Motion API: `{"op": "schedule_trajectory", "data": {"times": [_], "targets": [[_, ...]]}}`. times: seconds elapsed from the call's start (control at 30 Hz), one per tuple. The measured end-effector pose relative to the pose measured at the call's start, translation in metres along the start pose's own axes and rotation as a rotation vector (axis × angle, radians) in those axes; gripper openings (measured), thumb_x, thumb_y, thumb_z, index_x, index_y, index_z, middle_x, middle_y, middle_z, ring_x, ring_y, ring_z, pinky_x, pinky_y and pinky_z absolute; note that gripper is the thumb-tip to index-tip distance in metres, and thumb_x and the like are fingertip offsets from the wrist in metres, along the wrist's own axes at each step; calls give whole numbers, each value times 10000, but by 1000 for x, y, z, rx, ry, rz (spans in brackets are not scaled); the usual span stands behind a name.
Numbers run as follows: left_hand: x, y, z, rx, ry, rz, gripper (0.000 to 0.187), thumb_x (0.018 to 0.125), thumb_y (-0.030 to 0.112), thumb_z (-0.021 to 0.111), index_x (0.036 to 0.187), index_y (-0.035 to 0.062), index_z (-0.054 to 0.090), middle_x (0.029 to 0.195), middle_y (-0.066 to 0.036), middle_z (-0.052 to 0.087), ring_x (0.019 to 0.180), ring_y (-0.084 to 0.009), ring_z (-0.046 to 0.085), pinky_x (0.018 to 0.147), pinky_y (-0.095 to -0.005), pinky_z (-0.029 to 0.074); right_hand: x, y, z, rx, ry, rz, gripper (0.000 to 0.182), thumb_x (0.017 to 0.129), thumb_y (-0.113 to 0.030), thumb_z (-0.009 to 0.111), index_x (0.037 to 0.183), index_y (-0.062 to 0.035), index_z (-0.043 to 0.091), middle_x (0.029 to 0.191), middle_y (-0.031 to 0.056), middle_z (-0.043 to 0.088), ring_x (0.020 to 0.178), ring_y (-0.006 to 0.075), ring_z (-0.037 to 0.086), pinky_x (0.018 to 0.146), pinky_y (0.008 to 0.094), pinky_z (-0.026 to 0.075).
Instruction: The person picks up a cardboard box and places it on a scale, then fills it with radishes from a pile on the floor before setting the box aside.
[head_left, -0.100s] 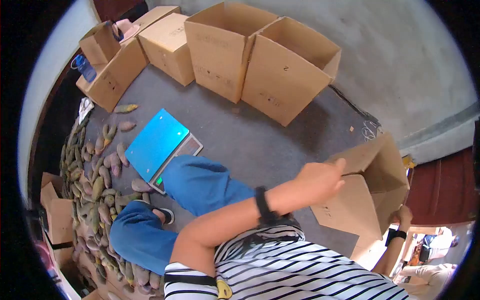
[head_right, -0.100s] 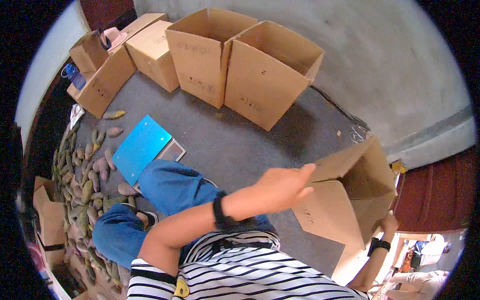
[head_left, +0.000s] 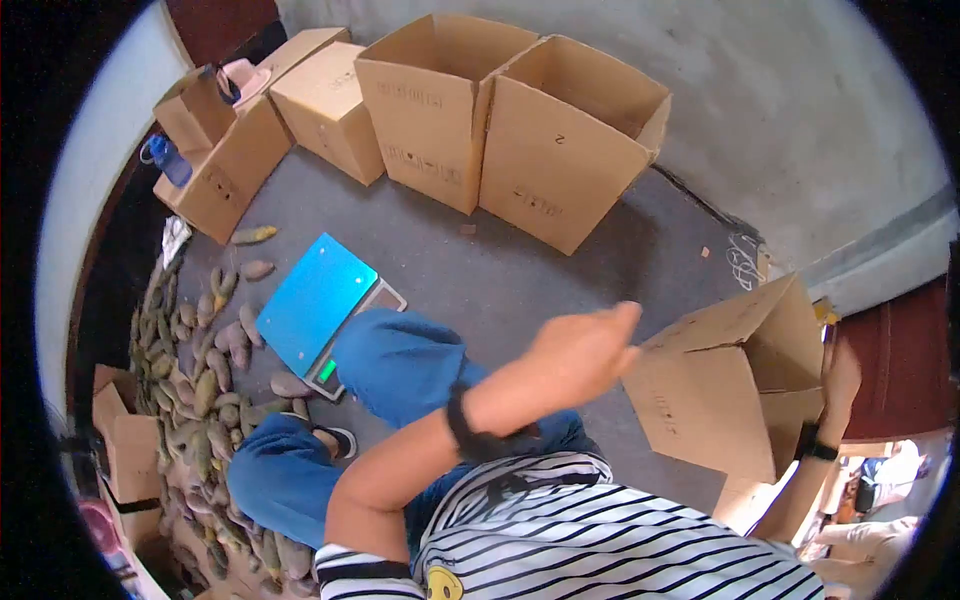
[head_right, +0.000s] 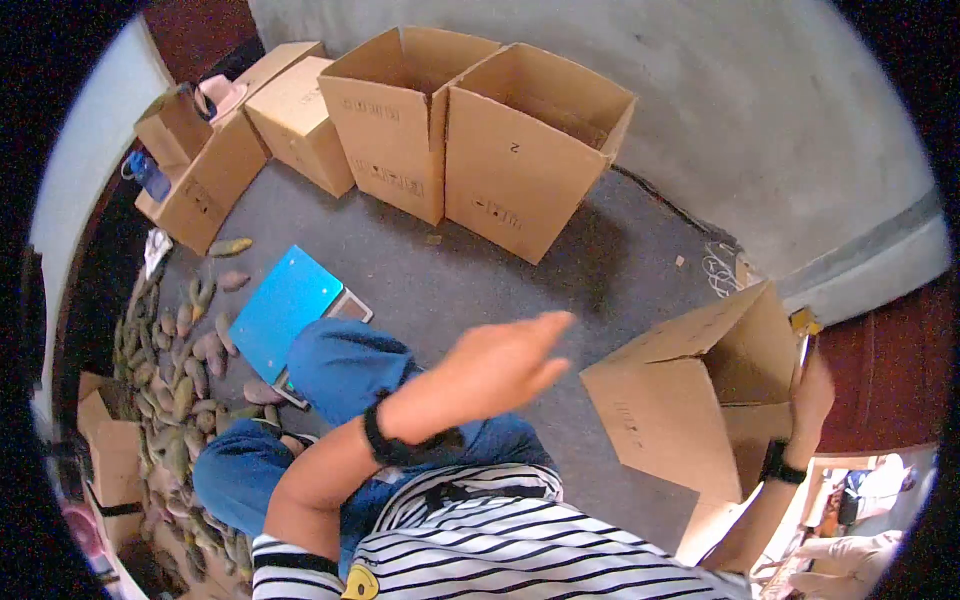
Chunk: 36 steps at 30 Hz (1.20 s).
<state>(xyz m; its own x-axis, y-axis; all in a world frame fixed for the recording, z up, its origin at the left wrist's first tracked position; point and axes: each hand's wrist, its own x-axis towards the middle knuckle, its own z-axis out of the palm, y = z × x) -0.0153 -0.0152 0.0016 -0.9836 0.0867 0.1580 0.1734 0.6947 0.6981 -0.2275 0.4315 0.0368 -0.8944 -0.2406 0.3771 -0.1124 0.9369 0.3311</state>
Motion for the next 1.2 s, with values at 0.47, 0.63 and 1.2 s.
{"op": "schedule_trajectory", "data": {"times": [0.47,0.63,1.2], "targets": [[-219,-77,-128,-260,644,-735,340,882,153,577,1181,7,507,747,-19,557,632,-81,504,563,-227,416,211,-443,29,621,287,-629,527,789,-366,634,1176,-37,497,1189,182,533,1105,317,505,898,408,430],[-250,-105,-121,-92,663,-809,351,862,194,589,1136,-15,522,721,-64,564,627,-128,539,568,-271,431,178,-457,17,532,-192,-753,382,769,-334,635,1023,-54,589,895,167,629,897,338,594,744,445,461],[-247,-124,-99,-9,575,-748,384,838,245,591,1095,-35,534,707,-177,602,660,-307,590,598,-388,446,16,-331,-112,1405,-446,-366,289,873,-273,593,749,-15,549,679,-56,468,630,59,396,552,222,336]]}}
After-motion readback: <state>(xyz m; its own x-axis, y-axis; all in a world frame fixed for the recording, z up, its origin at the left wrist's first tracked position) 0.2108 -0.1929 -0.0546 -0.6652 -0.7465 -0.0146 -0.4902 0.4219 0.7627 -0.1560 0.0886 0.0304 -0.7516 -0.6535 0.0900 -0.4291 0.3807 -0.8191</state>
